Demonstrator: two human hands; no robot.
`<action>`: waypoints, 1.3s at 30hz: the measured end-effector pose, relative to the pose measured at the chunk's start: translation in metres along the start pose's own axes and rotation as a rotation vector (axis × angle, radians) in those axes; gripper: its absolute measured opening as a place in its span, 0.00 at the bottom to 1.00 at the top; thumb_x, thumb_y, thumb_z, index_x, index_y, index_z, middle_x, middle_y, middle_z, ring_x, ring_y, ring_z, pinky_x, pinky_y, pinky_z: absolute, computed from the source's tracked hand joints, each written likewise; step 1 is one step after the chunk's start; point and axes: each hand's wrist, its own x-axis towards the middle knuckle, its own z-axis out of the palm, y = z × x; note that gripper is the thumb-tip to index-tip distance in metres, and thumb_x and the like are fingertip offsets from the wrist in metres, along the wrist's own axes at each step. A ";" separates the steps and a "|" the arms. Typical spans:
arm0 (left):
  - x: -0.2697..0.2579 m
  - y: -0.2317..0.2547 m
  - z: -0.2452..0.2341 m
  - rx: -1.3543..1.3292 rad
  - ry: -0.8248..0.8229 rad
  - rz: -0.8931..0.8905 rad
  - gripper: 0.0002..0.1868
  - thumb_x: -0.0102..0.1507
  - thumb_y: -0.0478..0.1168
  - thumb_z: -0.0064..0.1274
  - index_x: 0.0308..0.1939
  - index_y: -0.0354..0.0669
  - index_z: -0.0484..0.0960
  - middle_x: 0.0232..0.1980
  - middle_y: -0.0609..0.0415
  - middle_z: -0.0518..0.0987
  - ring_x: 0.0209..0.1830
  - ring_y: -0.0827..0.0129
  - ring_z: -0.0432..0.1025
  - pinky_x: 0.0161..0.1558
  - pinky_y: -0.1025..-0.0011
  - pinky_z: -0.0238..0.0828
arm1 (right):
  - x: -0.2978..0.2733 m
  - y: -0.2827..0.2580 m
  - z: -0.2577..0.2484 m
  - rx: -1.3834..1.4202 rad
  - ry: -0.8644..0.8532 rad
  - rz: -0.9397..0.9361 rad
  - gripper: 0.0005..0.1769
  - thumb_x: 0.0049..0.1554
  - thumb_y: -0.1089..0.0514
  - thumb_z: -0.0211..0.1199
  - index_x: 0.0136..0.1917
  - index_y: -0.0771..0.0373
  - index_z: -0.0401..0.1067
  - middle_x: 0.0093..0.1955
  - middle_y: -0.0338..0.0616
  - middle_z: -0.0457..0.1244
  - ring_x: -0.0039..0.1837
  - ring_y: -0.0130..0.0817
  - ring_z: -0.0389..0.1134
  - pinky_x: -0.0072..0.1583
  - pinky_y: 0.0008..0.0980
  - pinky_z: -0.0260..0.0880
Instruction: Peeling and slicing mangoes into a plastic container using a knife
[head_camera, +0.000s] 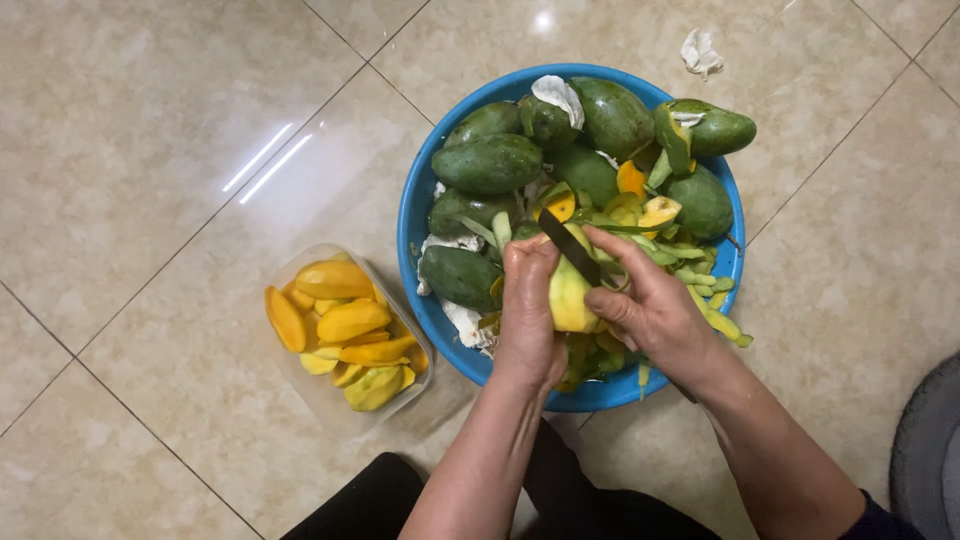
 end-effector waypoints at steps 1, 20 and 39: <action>0.002 -0.001 -0.002 0.001 0.000 0.001 0.21 0.62 0.53 0.59 0.49 0.49 0.68 0.38 0.44 0.76 0.31 0.61 0.75 0.29 0.67 0.81 | 0.001 0.001 0.000 0.001 0.000 0.000 0.38 0.59 0.51 0.64 0.80 0.57 0.59 0.16 0.45 0.58 0.21 0.30 0.58 0.31 0.22 0.60; -0.003 0.012 -0.016 -0.017 -0.111 -0.170 0.17 0.62 0.50 0.56 0.48 0.47 0.72 0.40 0.43 0.82 0.36 0.62 0.79 0.38 0.64 0.81 | 0.026 0.014 -0.001 0.393 0.032 0.214 0.33 0.63 0.45 0.59 0.76 0.63 0.66 0.23 0.48 0.52 0.21 0.33 0.51 0.22 0.27 0.53; 0.029 0.018 -0.042 -0.298 0.065 -0.301 0.22 0.68 0.55 0.46 0.50 0.39 0.79 0.38 0.48 0.81 0.31 0.64 0.73 0.32 0.67 0.72 | -0.023 -0.004 0.011 -0.077 -0.214 0.240 0.50 0.50 0.62 0.73 0.83 0.47 0.60 0.34 0.40 0.68 0.34 0.29 0.61 0.39 0.27 0.59</action>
